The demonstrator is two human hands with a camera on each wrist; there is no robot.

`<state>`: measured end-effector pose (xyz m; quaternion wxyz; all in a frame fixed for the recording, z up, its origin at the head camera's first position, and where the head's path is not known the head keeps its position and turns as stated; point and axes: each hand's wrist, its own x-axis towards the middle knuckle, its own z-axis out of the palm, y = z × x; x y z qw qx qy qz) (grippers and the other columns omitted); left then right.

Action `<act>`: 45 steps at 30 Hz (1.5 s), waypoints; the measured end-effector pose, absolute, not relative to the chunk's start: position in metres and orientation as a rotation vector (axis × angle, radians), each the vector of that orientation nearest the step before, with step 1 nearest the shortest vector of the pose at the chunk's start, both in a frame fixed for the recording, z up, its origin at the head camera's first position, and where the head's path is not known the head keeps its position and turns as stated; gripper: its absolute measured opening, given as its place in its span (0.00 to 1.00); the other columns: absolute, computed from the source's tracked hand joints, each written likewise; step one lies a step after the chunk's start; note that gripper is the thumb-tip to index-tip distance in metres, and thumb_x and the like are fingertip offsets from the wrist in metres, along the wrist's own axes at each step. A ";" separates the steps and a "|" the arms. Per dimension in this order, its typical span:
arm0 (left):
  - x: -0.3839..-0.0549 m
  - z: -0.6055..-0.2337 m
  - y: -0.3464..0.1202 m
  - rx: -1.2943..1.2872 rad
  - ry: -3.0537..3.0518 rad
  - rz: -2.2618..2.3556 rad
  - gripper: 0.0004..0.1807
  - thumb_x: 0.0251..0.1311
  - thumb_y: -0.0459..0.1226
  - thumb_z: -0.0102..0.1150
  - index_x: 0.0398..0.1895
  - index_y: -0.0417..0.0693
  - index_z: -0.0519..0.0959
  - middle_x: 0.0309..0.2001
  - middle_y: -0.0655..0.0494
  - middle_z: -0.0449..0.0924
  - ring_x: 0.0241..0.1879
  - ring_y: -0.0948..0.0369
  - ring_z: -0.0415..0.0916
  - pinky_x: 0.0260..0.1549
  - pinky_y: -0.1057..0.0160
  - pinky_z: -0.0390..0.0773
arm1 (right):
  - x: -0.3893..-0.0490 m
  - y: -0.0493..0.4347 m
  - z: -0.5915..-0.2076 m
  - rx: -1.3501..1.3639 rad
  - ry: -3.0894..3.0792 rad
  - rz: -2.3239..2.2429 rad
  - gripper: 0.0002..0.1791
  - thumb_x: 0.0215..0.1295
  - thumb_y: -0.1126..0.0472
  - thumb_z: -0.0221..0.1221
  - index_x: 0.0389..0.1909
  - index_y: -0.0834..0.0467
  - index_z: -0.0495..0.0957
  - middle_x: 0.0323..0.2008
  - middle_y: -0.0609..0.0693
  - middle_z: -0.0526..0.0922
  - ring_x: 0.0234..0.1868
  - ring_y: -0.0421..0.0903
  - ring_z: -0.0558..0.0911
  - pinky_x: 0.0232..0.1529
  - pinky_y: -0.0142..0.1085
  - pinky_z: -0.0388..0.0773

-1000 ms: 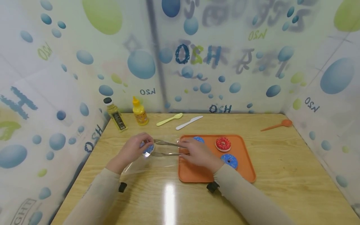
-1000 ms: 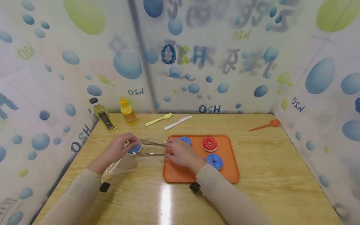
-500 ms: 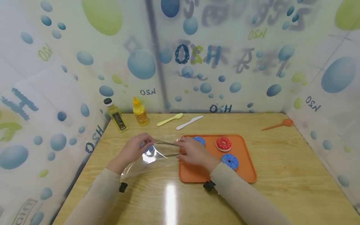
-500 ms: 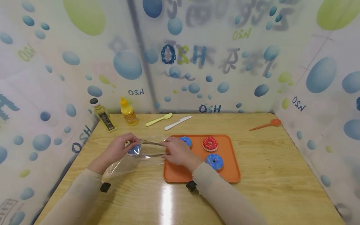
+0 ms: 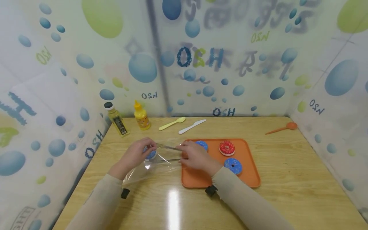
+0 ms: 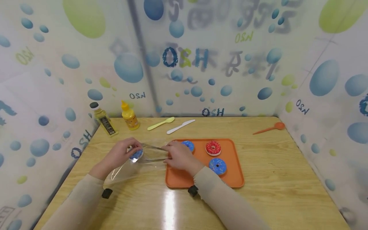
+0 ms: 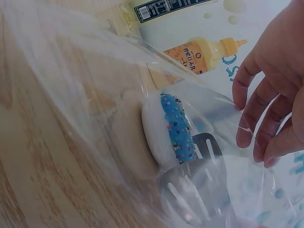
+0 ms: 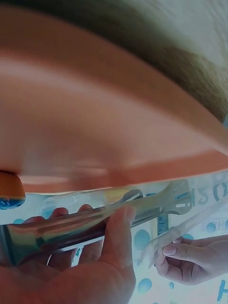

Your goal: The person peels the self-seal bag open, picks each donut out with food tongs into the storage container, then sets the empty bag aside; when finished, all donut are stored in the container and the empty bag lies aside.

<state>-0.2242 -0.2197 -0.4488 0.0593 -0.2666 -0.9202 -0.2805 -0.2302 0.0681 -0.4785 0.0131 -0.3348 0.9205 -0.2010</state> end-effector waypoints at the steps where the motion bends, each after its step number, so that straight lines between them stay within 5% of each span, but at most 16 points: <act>1: -0.224 -0.449 -0.220 -0.803 -2.791 -0.848 0.04 0.70 0.38 0.64 0.40 0.46 0.84 0.39 0.60 0.84 0.40 0.61 0.81 0.45 0.50 0.85 | -0.230 0.068 -0.479 -1.046 2.871 -0.621 0.31 0.66 0.49 0.70 0.68 0.51 0.77 0.61 0.51 0.82 0.59 0.49 0.81 0.59 0.45 0.82; 8: -0.224 -0.453 -0.221 -0.778 -2.813 -0.834 0.03 0.70 0.38 0.64 0.40 0.49 0.83 0.39 0.62 0.83 0.39 0.64 0.80 0.45 0.52 0.84 | -0.228 0.065 -0.481 -1.047 2.882 -0.595 0.28 0.67 0.49 0.69 0.67 0.50 0.79 0.58 0.49 0.83 0.56 0.46 0.82 0.54 0.42 0.84; 30: -0.224 -0.451 -0.224 -0.731 -2.850 -0.821 0.03 0.70 0.38 0.64 0.40 0.48 0.84 0.40 0.59 0.83 0.41 0.61 0.80 0.45 0.50 0.84 | -0.220 0.089 -0.478 -1.116 2.872 -0.685 0.26 0.67 0.52 0.70 0.65 0.50 0.81 0.58 0.49 0.83 0.58 0.49 0.81 0.59 0.47 0.81; 39: -0.222 -0.456 -0.228 -0.748 -2.855 -0.785 0.02 0.70 0.36 0.64 0.38 0.51 0.84 0.39 0.61 0.85 0.40 0.62 0.80 0.44 0.50 0.84 | -0.202 0.124 -0.473 -1.110 2.919 -0.628 0.29 0.67 0.51 0.69 0.69 0.41 0.77 0.47 0.47 0.82 0.41 0.42 0.75 0.39 0.37 0.75; 45: -0.220 -0.457 -0.233 -0.728 -2.900 -0.758 0.02 0.70 0.36 0.64 0.40 0.50 0.84 0.39 0.61 0.84 0.39 0.63 0.79 0.44 0.51 0.83 | -0.185 0.144 -0.472 -1.064 2.998 -0.640 0.27 0.62 0.51 0.73 0.63 0.47 0.82 0.49 0.44 0.84 0.46 0.42 0.79 0.44 0.39 0.82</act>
